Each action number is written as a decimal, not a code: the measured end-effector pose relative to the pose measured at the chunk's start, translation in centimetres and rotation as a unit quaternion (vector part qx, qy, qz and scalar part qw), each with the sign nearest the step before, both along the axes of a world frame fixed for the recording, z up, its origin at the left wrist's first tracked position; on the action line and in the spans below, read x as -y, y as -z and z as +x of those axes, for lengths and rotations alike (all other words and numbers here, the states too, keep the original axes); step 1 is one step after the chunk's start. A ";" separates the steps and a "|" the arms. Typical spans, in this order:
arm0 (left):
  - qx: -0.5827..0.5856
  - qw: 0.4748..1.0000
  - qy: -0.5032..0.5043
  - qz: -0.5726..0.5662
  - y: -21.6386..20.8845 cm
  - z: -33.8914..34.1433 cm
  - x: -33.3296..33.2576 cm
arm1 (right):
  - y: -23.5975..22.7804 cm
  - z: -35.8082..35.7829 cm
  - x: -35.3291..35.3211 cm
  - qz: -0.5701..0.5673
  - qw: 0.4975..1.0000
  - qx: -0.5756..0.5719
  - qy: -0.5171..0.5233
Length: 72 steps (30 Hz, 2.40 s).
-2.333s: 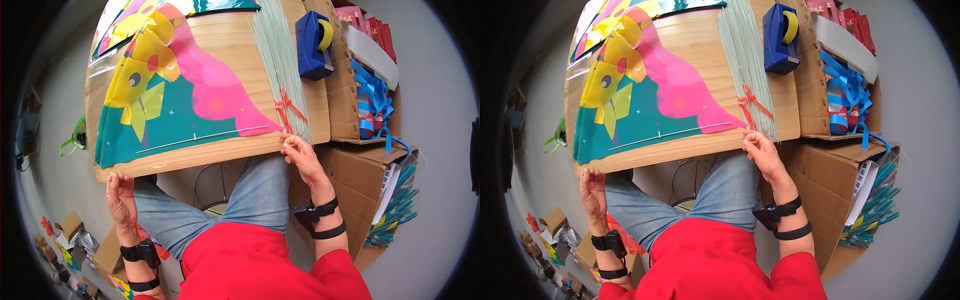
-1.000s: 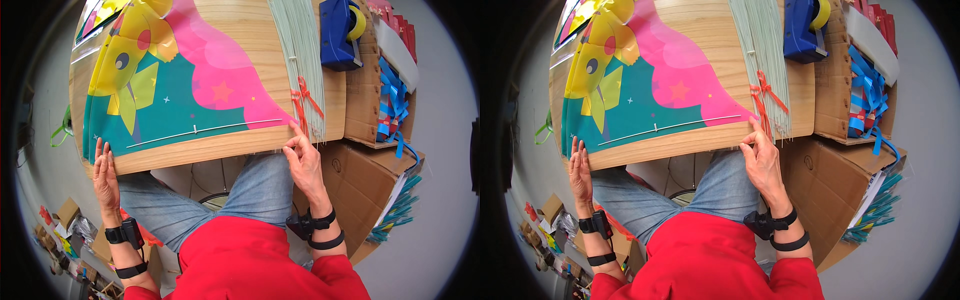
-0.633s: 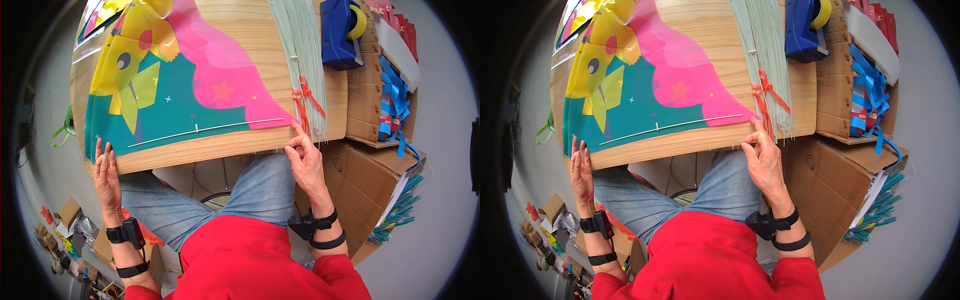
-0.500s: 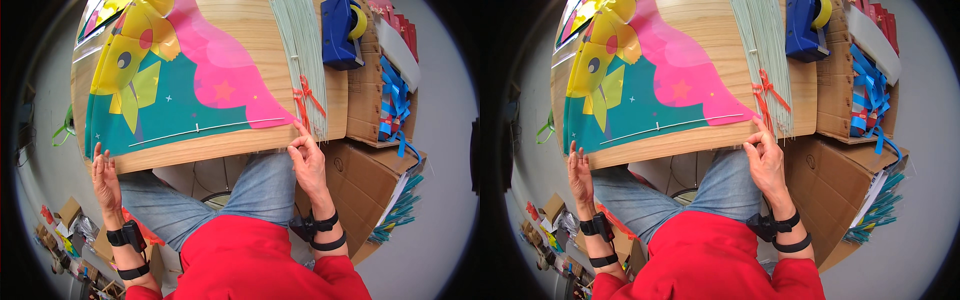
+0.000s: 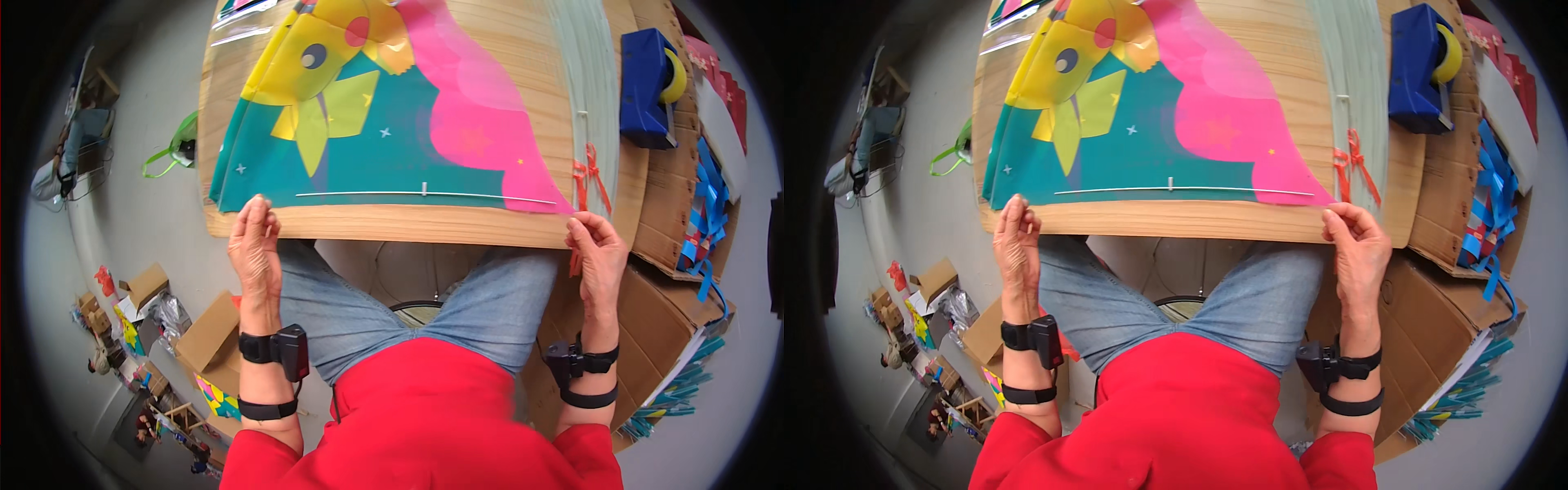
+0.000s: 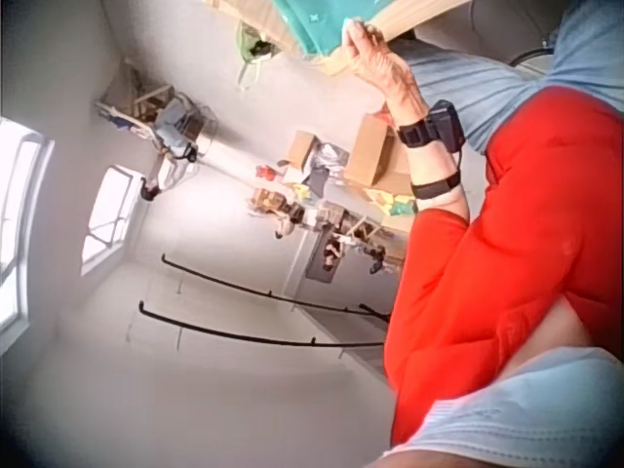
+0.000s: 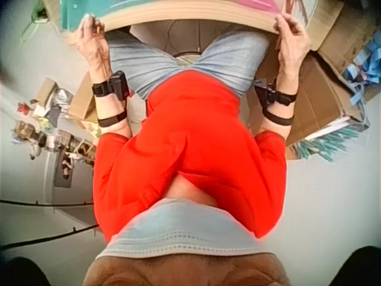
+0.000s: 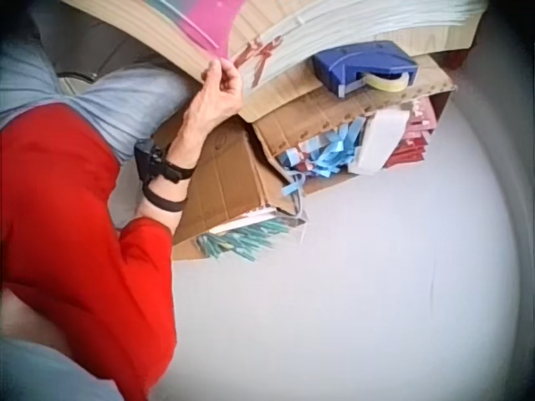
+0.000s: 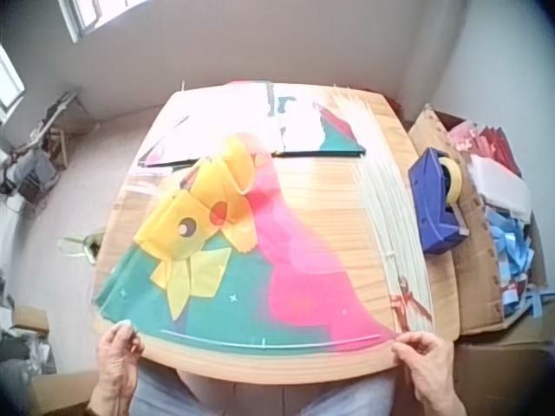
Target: The person sits on the floor and assembles a Pikachu-themed kite by inserting a thin rod into a sleeve and securing it with red ties. They handle the kite fabric, rods, and ties, repeatedly adjusting the components to ensure the structure is held in place.
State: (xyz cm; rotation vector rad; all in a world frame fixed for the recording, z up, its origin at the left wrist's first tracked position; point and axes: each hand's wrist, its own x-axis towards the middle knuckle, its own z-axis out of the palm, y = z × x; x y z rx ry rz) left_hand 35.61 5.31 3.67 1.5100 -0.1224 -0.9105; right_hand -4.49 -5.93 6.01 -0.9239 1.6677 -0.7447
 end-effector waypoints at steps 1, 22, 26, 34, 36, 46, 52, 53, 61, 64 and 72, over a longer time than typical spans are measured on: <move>-0.018 1.000 0.000 -0.003 -0.1 -0.1 0.1 | 0.0 0.0 0.3 -0.001 1.000 -0.005 0.005; 0.249 0.966 -0.070 -0.016 -1.4 -1.1 0.2 | -2.0 -0.2 0.1 0.092 0.983 0.138 -0.074; -0.035 0.996 -0.062 -0.056 -1.3 0.2 -1.2 | -2.0 0.6 0.1 0.054 0.991 0.093 -0.079; -0.081 0.995 0.038 -0.048 -2.2 0.4 -1.8 | -2.3 0.1 0.6 -0.033 0.994 0.041 -0.091; -0.077 0.995 0.052 -0.040 -2.0 0.9 -1.7 | -2.0 -0.1 0.7 -0.001 0.997 0.035 -0.075; 0.016 0.994 0.084 0.062 -0.5 2.0 0.1 | 1.0 -0.2 1.3 -0.031 0.994 -0.099 -0.045; 0.092 0.987 0.090 0.099 0.5 1.3 0.3 | 2.2 0.2 1.7 -0.072 0.982 -0.162 -0.064; 0.102 0.985 0.092 0.101 0.6 1.3 0.3 | 2.2 0.3 1.7 -0.073 0.980 -0.172 -0.069; 0.112 0.984 0.087 0.109 1.6 1.5 0.3 | 2.0 0.8 1.5 -0.080 0.966 -0.233 -0.074; 0.103 0.983 0.104 0.108 1.9 1.6 0.1 | 1.8 1.0 1.7 -0.086 0.962 -0.249 -0.078; 0.098 0.981 0.105 0.131 2.1 1.7 0.3 | 2.3 0.9 2.0 -0.092 0.959 -0.257 -0.072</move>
